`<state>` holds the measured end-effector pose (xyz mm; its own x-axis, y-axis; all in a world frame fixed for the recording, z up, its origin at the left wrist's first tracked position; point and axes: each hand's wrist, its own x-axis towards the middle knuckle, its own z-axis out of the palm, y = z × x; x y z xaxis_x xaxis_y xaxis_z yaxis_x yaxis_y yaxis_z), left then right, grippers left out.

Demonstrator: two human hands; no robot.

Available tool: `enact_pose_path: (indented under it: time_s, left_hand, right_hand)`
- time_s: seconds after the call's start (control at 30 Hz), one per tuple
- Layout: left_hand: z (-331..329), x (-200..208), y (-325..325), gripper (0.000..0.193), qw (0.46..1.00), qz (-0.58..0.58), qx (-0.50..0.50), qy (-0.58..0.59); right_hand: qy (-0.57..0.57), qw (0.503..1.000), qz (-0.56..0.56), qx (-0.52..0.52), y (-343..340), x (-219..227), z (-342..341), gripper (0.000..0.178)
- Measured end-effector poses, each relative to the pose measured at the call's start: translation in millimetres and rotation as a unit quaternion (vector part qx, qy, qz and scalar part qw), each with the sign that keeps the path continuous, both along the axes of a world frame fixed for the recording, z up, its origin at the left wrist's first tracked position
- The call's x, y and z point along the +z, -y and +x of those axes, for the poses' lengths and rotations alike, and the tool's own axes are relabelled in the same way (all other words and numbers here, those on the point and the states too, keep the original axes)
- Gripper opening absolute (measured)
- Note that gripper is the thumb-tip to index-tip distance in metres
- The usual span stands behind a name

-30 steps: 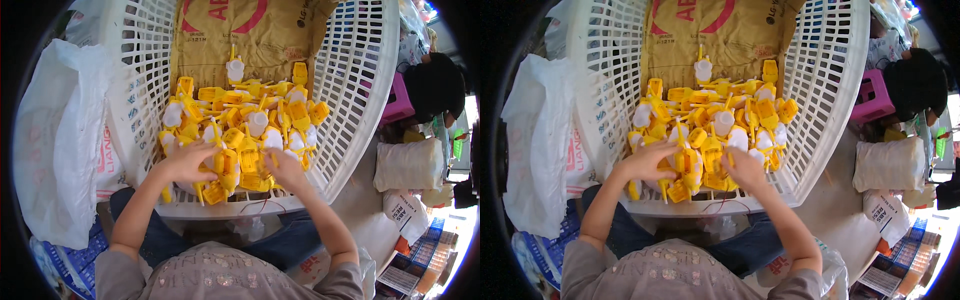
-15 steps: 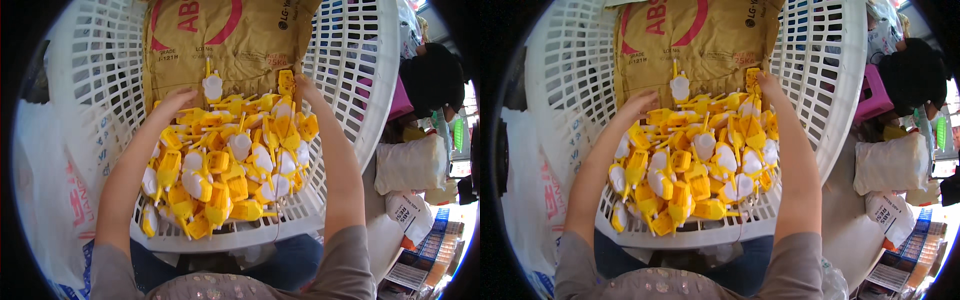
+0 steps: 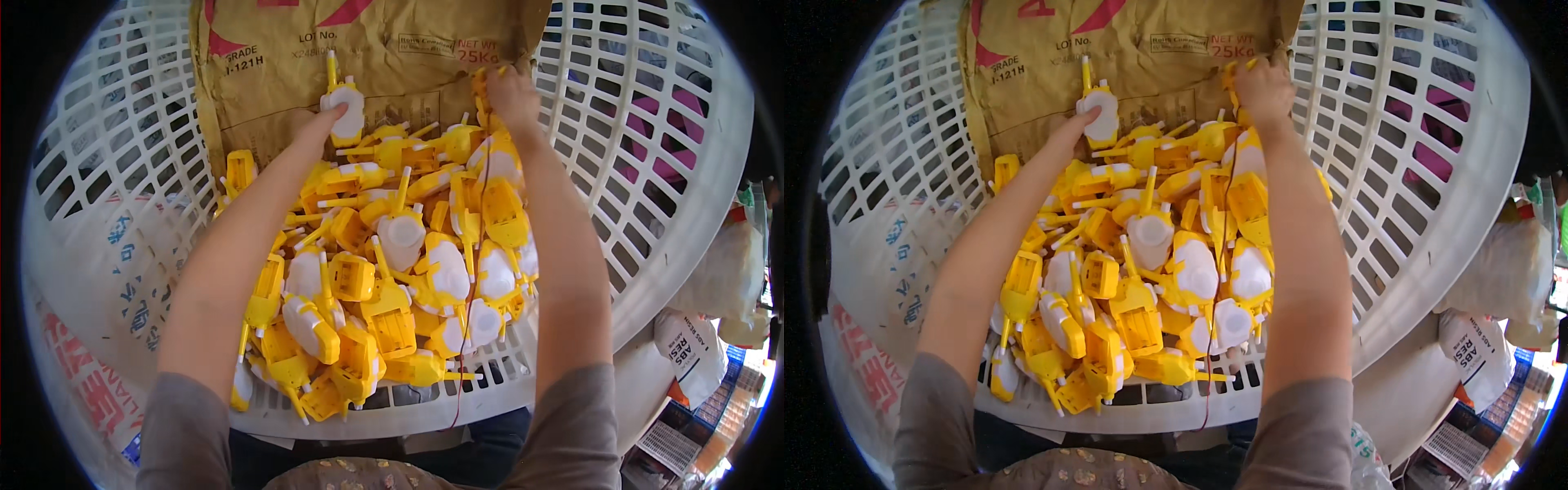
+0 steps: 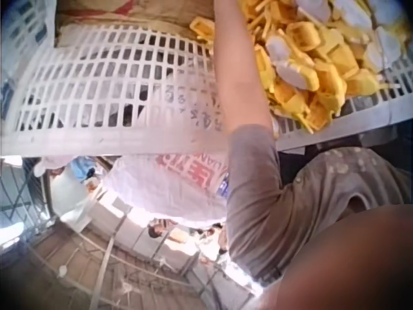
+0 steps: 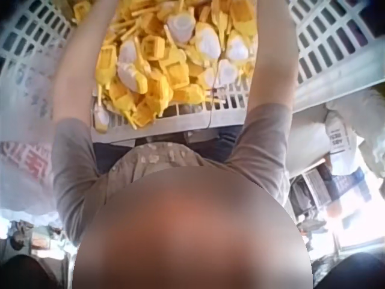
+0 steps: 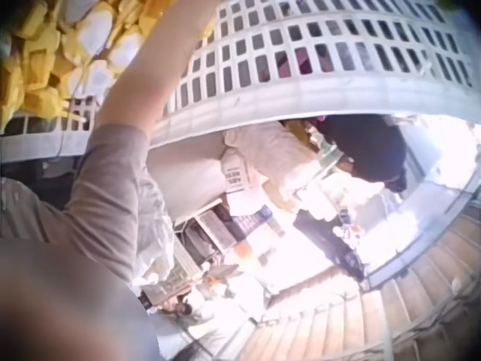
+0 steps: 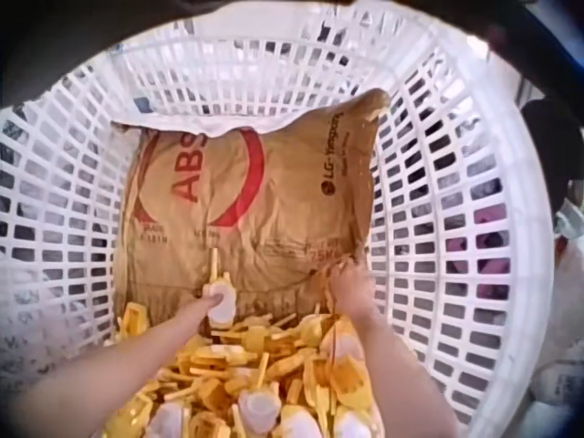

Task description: Inspecting, testing, and sorting plastic toy walkie-talkie components from a large basket into bags.

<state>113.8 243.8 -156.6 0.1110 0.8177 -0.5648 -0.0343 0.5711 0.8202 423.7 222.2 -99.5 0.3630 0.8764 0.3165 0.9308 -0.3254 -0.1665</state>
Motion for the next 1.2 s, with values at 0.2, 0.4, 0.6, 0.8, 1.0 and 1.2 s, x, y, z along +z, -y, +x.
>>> enact_pose_path:
  time_s: [0.2, 0.4, 0.6, 0.8, 1.0, 1.2]
  left_hand:
    - [34.6, 18.3, 23.4, 0.054, 0.978, 0.104, -0.152, -0.101]
    - [50.3, 8.9, 23.9, 0.058, 0.966, 0.114, -0.231, -0.002]
    - [38.8, 25.5, 33.4, 0.066, 0.933, -0.010, -0.351, -0.072]
    - [48.8, 44.1, 60.3, 0.076, 0.944, -0.042, -0.325, -0.044]
    - [34.0, 57.6, 93.5, 0.072, 0.905, -0.117, -0.403, 0.069]
    - [7.7, 100.4, 137.2, 0.062, 0.903, -0.018, -0.428, -0.020]
  right_hand:
    - [-0.424, 0.889, -0.163, 0.052, 5.5, -4.5, 28.6, 0.056]
    - [-0.464, 0.857, -0.222, 0.042, 40.3, -33.0, 35.5, 0.050]
    - [-0.542, 0.744, -0.392, 0.018, 44.0, -21.5, 7.4, 0.055]
    - [-0.654, 0.702, -0.282, -0.011, 63.7, -53.9, 24.0, 0.043]
    - [-0.787, 0.569, -0.230, 0.064, 112.6, -0.7, -19.3, 0.042]
    - [-0.746, 0.591, -0.295, 0.088, 174.0, 30.9, -39.9, 0.045]
